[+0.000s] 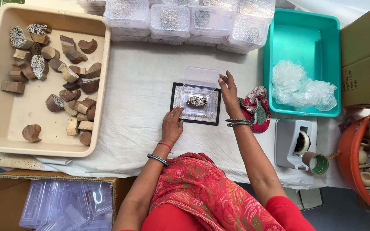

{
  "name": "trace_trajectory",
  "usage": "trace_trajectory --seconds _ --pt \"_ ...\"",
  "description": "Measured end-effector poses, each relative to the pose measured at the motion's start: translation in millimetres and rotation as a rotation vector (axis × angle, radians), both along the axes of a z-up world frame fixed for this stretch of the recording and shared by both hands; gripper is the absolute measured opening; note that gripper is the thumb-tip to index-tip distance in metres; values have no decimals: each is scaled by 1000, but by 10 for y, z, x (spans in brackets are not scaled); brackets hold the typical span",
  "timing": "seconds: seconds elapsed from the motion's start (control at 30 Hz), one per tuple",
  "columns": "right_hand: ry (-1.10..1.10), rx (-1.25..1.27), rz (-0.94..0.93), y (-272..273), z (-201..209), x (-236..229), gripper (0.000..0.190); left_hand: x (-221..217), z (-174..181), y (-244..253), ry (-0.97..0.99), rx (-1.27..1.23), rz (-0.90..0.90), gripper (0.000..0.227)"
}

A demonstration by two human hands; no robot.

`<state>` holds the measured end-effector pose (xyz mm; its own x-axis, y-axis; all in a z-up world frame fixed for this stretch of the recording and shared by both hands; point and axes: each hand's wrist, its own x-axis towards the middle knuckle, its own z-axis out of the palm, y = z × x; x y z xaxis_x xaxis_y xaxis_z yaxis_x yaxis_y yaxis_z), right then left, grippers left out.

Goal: The person cleans a small plastic container with a cloth, places a decorative wooden item inside, and wraps the container in bubble wrap. The person then secures the bubble wrap with tape.

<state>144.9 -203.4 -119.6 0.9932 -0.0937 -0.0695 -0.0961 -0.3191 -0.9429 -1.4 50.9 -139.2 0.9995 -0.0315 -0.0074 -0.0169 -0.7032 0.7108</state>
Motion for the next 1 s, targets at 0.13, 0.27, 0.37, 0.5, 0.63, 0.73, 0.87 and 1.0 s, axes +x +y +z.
trace_trajectory --seconds 0.13,0.27,0.37,0.5,0.63,0.73,0.87,1.0 --pt "100 191 -47 -4 97 -134 48 -8 -5 30 -2 -22 -31 64" --pt "142 150 -37 2 240 -465 42 2 -68 59 1 -56 -42 70" --pt "48 0 35 25 257 -677 36 26 -110 61 22 -85 -15 78" --pt "-12 -167 113 124 259 -859 34 77 -22 80 119 -350 106 76" --pt "53 -258 125 224 277 -957 41 150 124 113 -61 -228 26 64" --pt "61 -307 125 280 287 -996 44 193 373 101 77 -116 -6 57" --pt "34 -340 131 292 302 -1006 47 190 239 78 16 29 -51 55" --pt "-2 -420 170 237 248 -998 51 226 362 36 109 94 -5 52"
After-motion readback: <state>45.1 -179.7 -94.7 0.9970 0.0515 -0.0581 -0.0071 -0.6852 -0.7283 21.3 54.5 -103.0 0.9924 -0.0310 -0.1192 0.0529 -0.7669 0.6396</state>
